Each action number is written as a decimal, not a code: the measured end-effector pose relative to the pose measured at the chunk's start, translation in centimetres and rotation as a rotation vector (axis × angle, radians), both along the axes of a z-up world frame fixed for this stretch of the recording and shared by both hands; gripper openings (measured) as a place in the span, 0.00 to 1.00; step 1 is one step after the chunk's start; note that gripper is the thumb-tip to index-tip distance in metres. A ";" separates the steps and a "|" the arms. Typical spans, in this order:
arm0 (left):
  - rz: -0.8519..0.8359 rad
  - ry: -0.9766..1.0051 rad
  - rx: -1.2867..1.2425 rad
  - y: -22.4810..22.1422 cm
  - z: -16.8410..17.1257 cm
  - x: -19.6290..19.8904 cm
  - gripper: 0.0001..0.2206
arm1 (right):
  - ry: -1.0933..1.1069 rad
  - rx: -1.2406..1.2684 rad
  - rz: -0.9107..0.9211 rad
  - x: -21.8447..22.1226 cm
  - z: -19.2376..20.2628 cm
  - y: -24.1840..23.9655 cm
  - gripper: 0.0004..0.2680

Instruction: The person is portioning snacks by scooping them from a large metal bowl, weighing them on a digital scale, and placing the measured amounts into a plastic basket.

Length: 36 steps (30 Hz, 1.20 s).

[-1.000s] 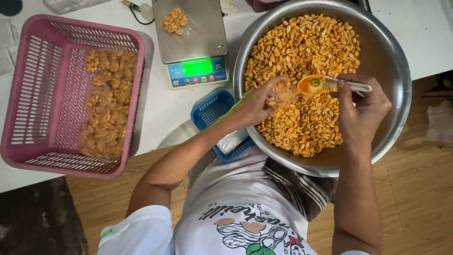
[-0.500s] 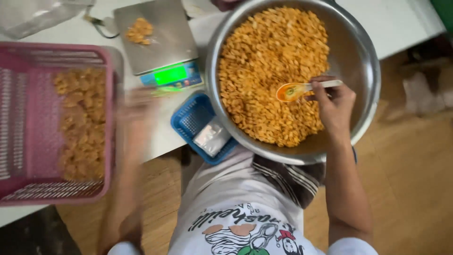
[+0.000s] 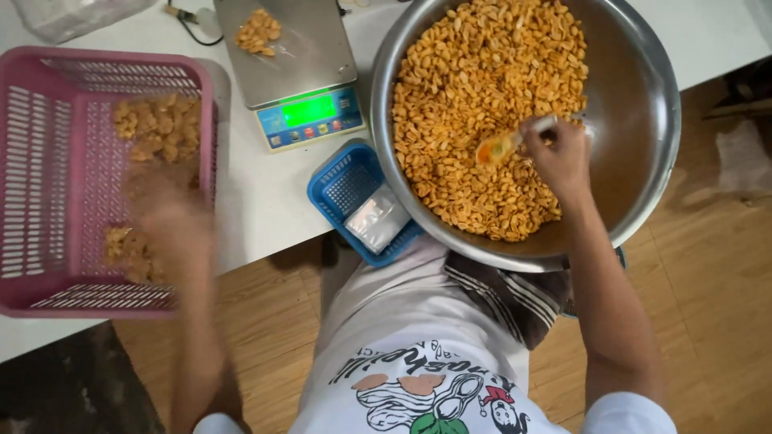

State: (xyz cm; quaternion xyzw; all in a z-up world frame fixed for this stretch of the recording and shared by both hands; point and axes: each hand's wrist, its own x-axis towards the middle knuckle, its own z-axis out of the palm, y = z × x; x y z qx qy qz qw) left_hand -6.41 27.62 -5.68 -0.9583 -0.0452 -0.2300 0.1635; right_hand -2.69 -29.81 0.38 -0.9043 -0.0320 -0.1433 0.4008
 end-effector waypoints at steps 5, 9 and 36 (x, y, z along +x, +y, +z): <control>-0.449 0.467 -0.437 -16.8 -3.3 0.3 0.18 | -0.283 -0.246 -0.059 7.2 -2.2 1.0 0.05; -0.316 0.865 -0.663 -20.4 -3.4 1.9 0.23 | -0.321 -0.222 0.007 6.9 -0.3 8.2 0.05; -0.486 0.660 -2.083 -24.2 6.1 4.3 0.12 | 0.116 0.560 0.147 0.9 9.3 7.5 0.04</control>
